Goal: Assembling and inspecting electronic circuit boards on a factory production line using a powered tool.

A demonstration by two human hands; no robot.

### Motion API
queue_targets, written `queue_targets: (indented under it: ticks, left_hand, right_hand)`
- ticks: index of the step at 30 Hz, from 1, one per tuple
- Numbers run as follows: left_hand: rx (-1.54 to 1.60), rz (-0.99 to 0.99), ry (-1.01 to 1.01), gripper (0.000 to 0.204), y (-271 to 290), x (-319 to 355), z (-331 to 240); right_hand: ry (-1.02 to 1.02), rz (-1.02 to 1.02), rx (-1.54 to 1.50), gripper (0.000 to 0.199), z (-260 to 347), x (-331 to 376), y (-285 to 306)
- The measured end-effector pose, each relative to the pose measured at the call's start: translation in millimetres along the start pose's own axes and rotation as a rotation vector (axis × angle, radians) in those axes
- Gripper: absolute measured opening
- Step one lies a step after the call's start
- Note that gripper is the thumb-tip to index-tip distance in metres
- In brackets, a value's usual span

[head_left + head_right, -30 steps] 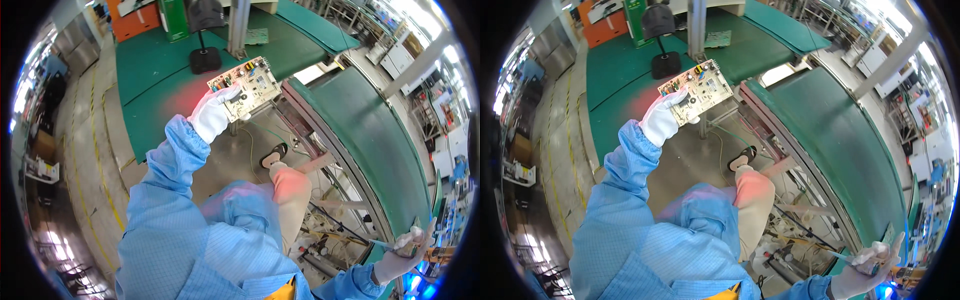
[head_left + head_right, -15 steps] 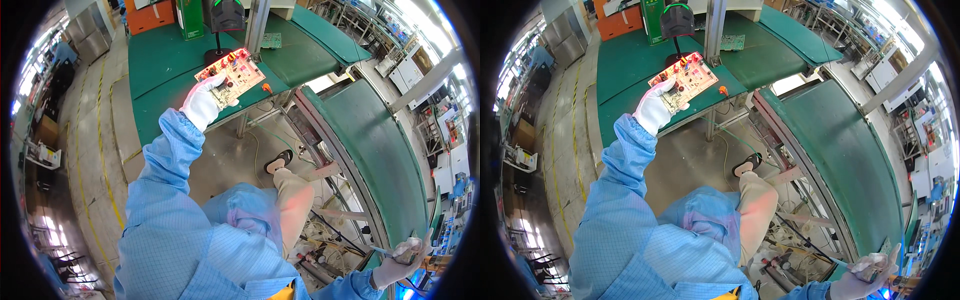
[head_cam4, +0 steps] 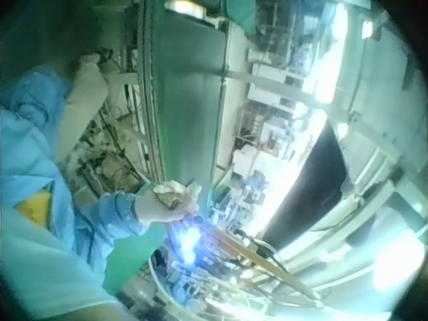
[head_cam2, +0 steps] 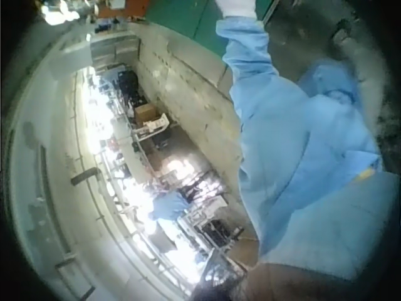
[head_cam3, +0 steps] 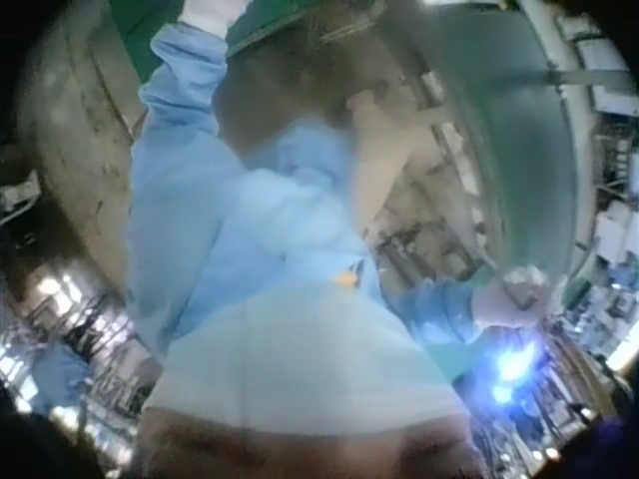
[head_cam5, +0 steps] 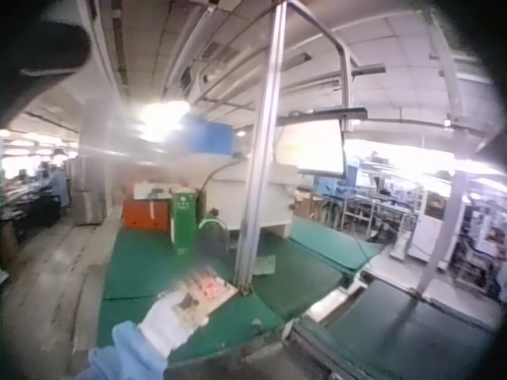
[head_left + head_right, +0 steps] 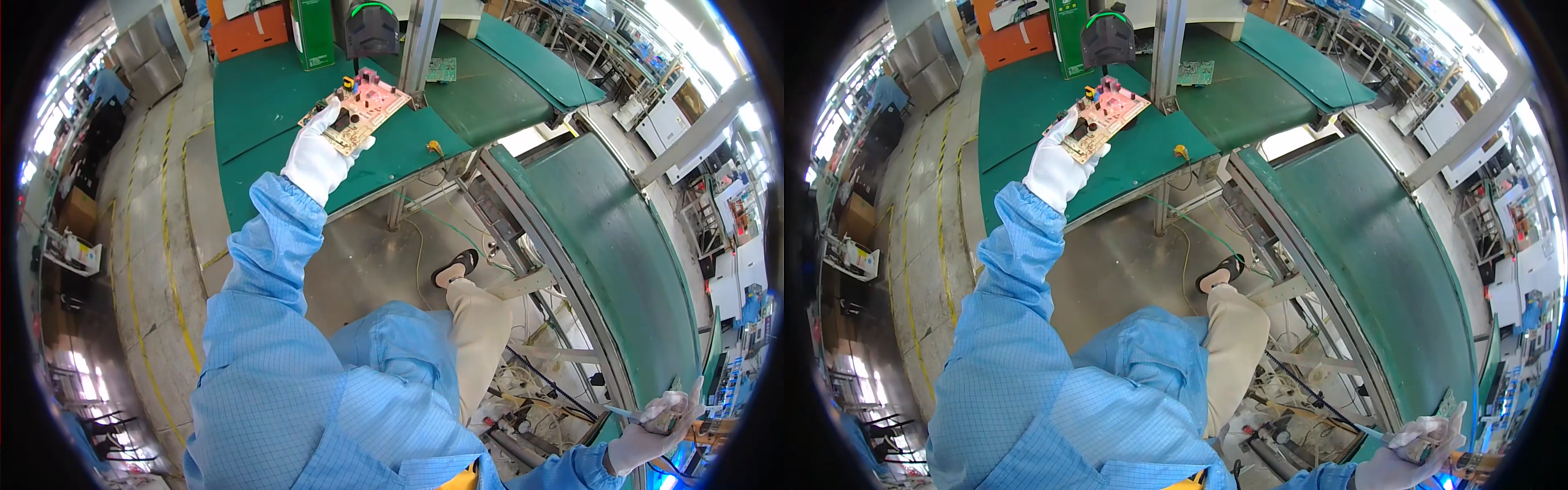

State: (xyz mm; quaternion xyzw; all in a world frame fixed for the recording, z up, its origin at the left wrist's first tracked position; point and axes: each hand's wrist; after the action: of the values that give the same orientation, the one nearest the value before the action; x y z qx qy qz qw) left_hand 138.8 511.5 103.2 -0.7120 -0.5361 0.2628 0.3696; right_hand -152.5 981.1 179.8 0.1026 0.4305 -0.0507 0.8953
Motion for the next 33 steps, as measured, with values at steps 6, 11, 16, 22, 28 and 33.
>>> queue_targets:
  ticks: [6,11,16,22,28,33]
  left_hand:
    - [-0.059,0.039,0.045,0.033,-2,2,6]
    - [-0.081,0.268,0.371,0.042,-31,35,43]
    - [-0.085,0.51,0.56,0.041,-70,71,104]
    - [-0.064,0.659,0.885,0.044,-120,114,162]
    - [-0.062,0.876,1.124,0.047,-151,156,195]
    - [-0.356,1.159,0.786,0.038,-138,180,225]
  right_hand:
    - [-0.249,0.025,-0.248,0.047,20,2,-5]
    - [-0.307,0.105,-0.487,0.049,17,-5,1]
    - [-0.162,0.138,-0.315,0.054,27,-1,-7]
    - [-0.326,0.124,-0.454,0.057,50,-1,-18]
    - [-0.351,0.139,-0.43,0.06,57,-4,-29]
    - [-0.387,0.127,-0.429,0.06,59,-4,-33]
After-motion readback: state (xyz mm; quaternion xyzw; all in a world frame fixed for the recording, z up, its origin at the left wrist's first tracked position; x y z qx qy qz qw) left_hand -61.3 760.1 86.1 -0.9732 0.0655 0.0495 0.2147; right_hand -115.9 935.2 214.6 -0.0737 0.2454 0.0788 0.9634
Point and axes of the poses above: each hand's wrist, its own x-axis away from the middle knuckle, its own y-axis out of the back of the hand, z = x × y, and after that the axes turned 4 degrees about x, right-handed
